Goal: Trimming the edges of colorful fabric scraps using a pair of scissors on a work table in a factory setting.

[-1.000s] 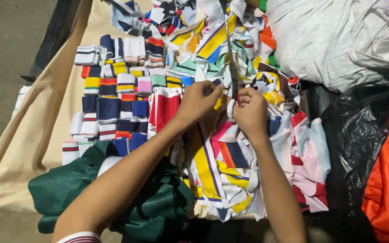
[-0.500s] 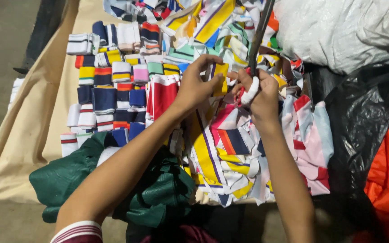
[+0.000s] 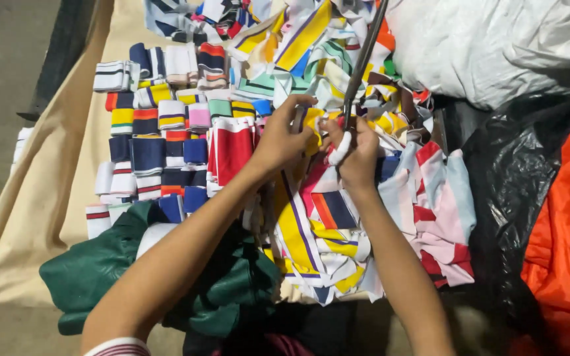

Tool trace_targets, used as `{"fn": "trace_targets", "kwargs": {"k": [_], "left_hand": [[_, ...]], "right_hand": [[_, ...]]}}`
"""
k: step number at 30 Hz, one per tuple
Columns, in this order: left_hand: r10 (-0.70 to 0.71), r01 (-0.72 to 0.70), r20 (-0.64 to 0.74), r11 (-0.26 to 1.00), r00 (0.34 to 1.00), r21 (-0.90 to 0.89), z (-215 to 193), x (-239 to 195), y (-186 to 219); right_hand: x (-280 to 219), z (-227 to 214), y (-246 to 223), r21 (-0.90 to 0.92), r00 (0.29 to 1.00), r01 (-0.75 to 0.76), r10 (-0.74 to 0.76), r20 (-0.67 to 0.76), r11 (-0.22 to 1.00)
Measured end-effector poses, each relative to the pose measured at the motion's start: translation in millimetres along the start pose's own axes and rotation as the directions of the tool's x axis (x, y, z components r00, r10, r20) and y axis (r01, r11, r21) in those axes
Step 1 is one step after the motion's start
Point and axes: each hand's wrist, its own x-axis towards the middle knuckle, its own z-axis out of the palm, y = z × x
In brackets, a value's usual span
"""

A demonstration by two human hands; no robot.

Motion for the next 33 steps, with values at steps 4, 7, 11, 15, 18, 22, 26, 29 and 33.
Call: {"fn": "trace_targets", "kwargs": {"k": [4, 7, 11, 15, 18, 22, 26, 29, 33], "left_hand": [[0.075, -0.076, 0.061, 0.997, 0.995, 0.01, -16.1, 5.5, 12.5], [0.022, -0.016, 0.123, 0.999, 0.992, -0.047, -19.3, 2.7, 18.5], [0.088, -0.088, 0.092, 0.996, 0.992, 0.004, -20.7, -7.3, 24.1], [0.106, -0.108, 0.105, 0.994, 0.989, 0.014, -21.3, -8.3, 37.6], [0.092, -0.094, 0.11, 0.996, 0.99, 0.013, -20.8, -9.0, 33.8], [0.039, -0.043, 0.087, 0.998, 0.995, 0.048, -22.9, -6.4, 7.0], [0.037, -0.039, 0.054, 0.999, 0.998, 0.038, -24.8, -7.1, 14.5], [0.032, -0.031, 0.03, 0.999, 0.999, -0.018, -25.9, -7.8, 21.7], [0.056, -0.056, -0.003, 0.996, 0.998, -0.074, -26.0, -6.2, 27.6]], "right_hand": [[6.3, -6.1, 5.5, -0.043, 0.998, 0.053, -0.051, 0.037, 0.998], [3.5, -7.9, 2.0, -0.064, 0.999, 0.0, 0.003, 0.04, 0.998], [-0.2, -7.5, 0.8, -0.093, 0.996, 0.005, 0.003, 0.087, 0.996], [2.3, -12.5, 8.7, -0.159, 0.991, 0.037, -0.016, 0.129, 0.987], [1.3, -10.8, 5.1, -0.18, 0.991, 0.03, -0.006, 0.134, 0.983], [2.5, -11.5, 9.9, -0.157, 0.99, 0.022, 0.0, 0.143, 0.987], [3.3, -14.9, 15.4, -0.175, 0.991, 0.022, 0.002, 0.134, 0.984], [2.9, -13.3, 14.0, -0.162, 0.993, 0.021, -0.002, 0.117, 0.987], [1.9, -11.6, 11.1, -0.135, 0.995, 0.04, -0.026, 0.101, 0.99]]}}
